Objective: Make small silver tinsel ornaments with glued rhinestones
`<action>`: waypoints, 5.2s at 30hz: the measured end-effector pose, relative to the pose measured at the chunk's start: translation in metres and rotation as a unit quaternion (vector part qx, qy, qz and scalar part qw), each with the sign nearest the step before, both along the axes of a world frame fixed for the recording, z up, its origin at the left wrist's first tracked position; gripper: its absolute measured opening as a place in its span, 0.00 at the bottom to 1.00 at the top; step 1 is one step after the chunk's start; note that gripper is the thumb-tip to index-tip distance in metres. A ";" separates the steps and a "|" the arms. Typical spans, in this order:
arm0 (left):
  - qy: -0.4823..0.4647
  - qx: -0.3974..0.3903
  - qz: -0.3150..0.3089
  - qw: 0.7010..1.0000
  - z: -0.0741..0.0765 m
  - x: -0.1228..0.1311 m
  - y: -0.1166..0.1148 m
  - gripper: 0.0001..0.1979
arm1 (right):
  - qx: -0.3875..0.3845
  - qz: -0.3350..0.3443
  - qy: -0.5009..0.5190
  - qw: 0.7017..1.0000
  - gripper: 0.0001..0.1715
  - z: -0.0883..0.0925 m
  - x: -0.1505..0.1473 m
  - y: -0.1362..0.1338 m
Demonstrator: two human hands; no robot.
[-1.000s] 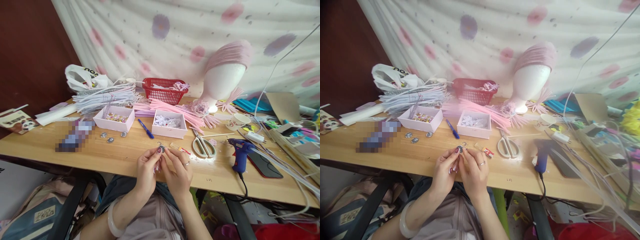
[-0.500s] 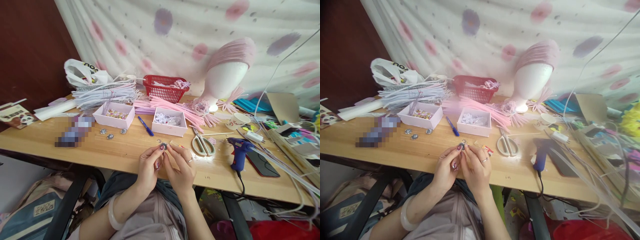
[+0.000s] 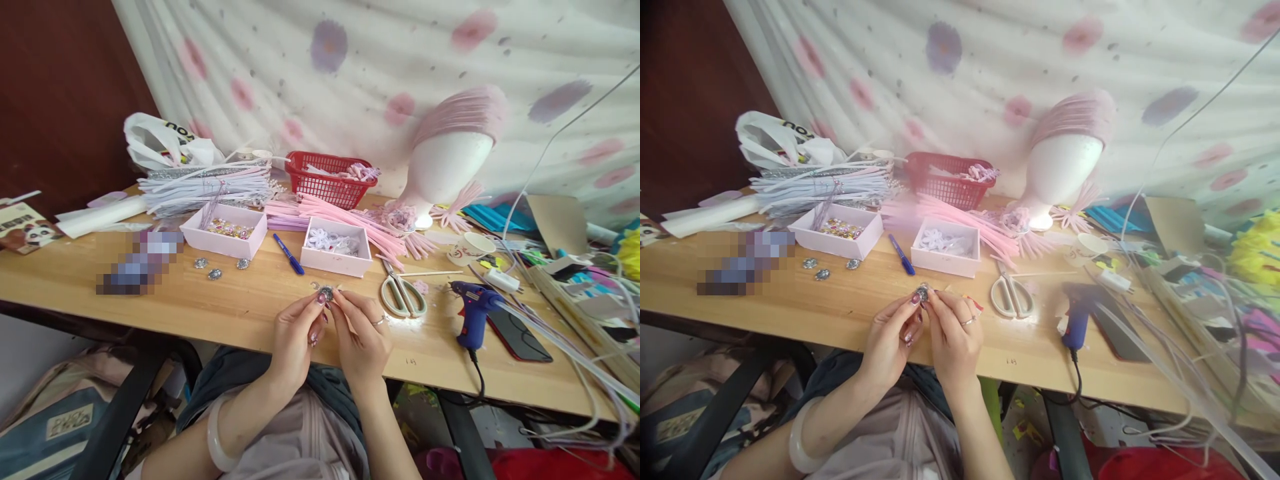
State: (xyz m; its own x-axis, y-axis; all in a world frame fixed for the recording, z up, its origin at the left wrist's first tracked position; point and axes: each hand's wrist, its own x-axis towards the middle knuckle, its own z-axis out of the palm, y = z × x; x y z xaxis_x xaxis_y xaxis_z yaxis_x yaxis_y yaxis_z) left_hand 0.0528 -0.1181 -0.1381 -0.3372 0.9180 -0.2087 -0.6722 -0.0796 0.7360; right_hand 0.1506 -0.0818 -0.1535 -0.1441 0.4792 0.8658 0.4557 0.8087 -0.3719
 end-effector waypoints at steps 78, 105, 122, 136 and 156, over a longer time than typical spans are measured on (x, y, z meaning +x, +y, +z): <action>0.075 -0.006 -0.148 0.986 0.002 -0.038 0.006 0.13 | 0.001 0.040 -0.011 0.999 0.07 0.000 0.002 -0.002; 0.121 0.010 -0.126 0.985 -0.001 -0.035 0.008 0.16 | -0.008 0.001 -0.053 0.999 0.07 -0.002 -0.003 0.000; 0.155 0.031 -0.114 0.981 -0.005 -0.036 0.007 0.13 | -0.019 -0.002 -0.042 0.999 0.08 -0.003 -0.002 0.000; 0.157 0.002 -0.091 0.983 -0.006 -0.033 0.006 0.15 | -0.025 -0.016 -0.024 0.999 0.08 -0.003 -0.002 0.000; 0.124 0.013 -0.095 0.988 -0.003 -0.036 0.005 0.16 | -0.026 0.014 -0.006 1.000 0.07 -0.003 -0.003 -0.002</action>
State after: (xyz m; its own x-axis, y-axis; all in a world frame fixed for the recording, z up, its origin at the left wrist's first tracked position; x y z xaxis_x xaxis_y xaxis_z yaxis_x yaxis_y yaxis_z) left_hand 0.0169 -0.1128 -0.1415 -0.1958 0.9735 -0.1180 -0.4768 0.0107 0.8789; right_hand 0.1472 -0.0838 -0.1560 -0.1684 0.5191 0.8379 0.4370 0.8013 -0.4086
